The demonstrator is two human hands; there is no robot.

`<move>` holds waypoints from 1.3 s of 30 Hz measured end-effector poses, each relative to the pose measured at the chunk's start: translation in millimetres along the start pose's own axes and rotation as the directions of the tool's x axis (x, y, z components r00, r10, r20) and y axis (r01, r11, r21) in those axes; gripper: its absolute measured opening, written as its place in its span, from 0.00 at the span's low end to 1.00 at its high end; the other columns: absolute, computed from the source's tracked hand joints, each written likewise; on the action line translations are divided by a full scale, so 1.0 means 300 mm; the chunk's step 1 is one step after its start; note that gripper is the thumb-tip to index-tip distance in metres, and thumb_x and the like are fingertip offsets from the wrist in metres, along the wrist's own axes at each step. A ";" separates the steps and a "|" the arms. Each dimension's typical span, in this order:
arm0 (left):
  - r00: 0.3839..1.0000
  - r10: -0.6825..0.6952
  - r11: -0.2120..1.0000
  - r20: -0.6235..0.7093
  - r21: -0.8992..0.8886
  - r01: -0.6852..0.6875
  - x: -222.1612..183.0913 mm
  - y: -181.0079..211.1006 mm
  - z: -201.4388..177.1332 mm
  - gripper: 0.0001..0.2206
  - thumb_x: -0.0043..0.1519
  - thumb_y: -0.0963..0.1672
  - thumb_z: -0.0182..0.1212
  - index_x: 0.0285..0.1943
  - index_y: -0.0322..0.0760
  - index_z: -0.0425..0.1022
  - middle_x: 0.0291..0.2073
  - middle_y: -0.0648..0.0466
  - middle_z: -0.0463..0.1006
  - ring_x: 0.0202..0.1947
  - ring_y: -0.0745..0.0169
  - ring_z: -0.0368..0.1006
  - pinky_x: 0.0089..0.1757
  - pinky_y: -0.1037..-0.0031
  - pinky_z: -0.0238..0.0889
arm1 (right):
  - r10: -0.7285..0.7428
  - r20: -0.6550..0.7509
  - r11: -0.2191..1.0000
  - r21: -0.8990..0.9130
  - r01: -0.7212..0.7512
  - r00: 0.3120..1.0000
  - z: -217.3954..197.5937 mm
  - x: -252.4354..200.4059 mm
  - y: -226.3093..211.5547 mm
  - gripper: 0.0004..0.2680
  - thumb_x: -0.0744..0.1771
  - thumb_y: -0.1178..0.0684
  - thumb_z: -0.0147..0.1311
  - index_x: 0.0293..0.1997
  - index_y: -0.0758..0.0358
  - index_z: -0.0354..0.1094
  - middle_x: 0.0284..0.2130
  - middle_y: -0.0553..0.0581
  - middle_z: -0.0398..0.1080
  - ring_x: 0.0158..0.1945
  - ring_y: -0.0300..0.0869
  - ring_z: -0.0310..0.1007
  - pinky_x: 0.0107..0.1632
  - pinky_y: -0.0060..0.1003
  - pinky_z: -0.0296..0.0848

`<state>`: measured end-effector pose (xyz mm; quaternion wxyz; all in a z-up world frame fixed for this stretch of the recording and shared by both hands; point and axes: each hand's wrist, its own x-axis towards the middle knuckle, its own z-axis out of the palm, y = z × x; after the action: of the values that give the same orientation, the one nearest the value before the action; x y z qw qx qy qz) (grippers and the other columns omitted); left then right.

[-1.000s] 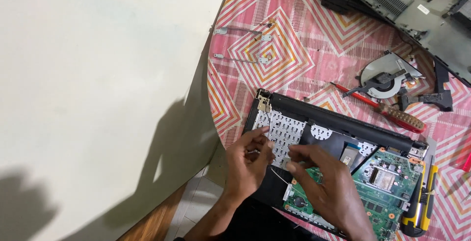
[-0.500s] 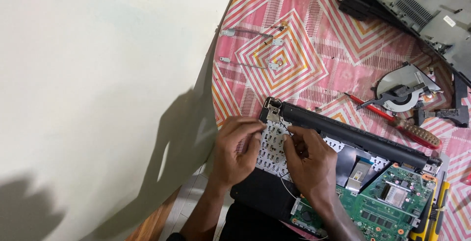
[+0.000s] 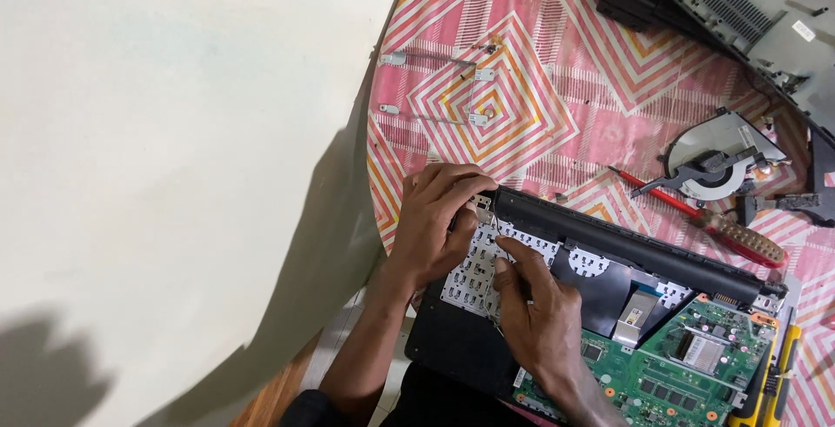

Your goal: A person is repairing a laptop by connecting internal antenna wires and using a screwdriver on the motherboard.

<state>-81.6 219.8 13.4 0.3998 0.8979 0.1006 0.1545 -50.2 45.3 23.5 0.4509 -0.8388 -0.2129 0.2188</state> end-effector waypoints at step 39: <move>1.000 -0.018 0.999 -0.010 0.044 0.018 0.031 0.019 0.012 0.19 0.65 0.55 0.35 0.47 0.46 0.70 0.44 0.59 0.71 0.49 0.58 0.62 0.50 0.59 0.46 | -0.329 -0.091 0.845 -0.473 0.250 0.940 0.033 0.023 -0.032 0.09 0.67 0.59 0.49 0.51 0.62 0.67 0.37 0.56 0.66 0.27 0.48 0.70 0.18 0.42 0.68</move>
<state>-71.3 216.5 17.3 0.3808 0.9047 0.1141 0.1530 -51.7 60.5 25.5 0.2863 -0.8942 -0.3435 0.0201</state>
